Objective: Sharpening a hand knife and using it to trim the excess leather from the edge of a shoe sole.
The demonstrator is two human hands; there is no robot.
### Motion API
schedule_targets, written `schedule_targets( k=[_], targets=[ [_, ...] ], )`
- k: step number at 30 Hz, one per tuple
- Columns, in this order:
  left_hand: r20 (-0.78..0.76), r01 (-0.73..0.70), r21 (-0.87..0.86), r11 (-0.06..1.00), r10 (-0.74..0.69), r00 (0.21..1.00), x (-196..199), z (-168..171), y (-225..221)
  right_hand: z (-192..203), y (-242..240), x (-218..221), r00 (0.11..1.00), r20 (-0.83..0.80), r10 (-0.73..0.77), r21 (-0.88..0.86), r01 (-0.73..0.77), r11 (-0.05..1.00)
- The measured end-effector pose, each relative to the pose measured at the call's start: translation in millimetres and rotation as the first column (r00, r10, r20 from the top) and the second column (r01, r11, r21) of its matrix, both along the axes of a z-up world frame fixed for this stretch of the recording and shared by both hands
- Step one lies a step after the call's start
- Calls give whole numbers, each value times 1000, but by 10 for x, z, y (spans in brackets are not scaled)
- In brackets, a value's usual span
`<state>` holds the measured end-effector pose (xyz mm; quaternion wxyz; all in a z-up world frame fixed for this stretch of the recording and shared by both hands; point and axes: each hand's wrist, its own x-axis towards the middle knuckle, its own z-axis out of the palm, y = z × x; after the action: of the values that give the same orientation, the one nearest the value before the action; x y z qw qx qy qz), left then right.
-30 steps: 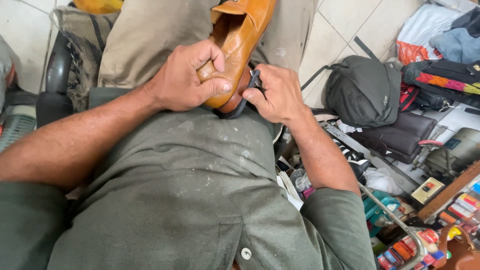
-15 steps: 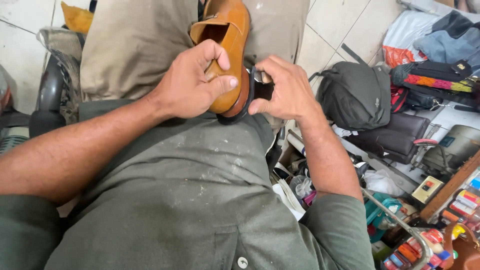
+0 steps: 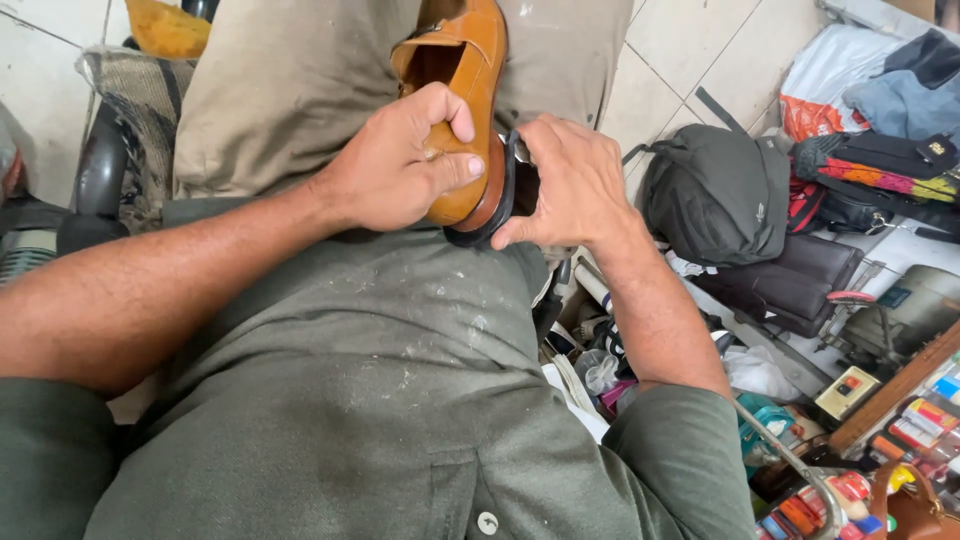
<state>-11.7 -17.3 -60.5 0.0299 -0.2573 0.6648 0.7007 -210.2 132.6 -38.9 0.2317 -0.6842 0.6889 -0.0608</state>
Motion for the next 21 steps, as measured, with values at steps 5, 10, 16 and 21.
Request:
schedule_targets(
  k=[5,10,16,21],
  targets=[
    [-44,-56,10,998,56,997,-1,21,90,105,22,17,999,43,-30,101,25,995],
    [-32,-7,-4,1000,6,999,9,-22,96,55,59,65,999,-47,-11,1,11,1000],
    [-130,-70,-41,997,64,989,56,-43,142,-20,120,120,997,-70,-40,-156,29,987],
    [-132,-73,-39,997,67,989,77,-10,153,-23,132,124,996,-88,-25,-177,9,984]
  ],
)
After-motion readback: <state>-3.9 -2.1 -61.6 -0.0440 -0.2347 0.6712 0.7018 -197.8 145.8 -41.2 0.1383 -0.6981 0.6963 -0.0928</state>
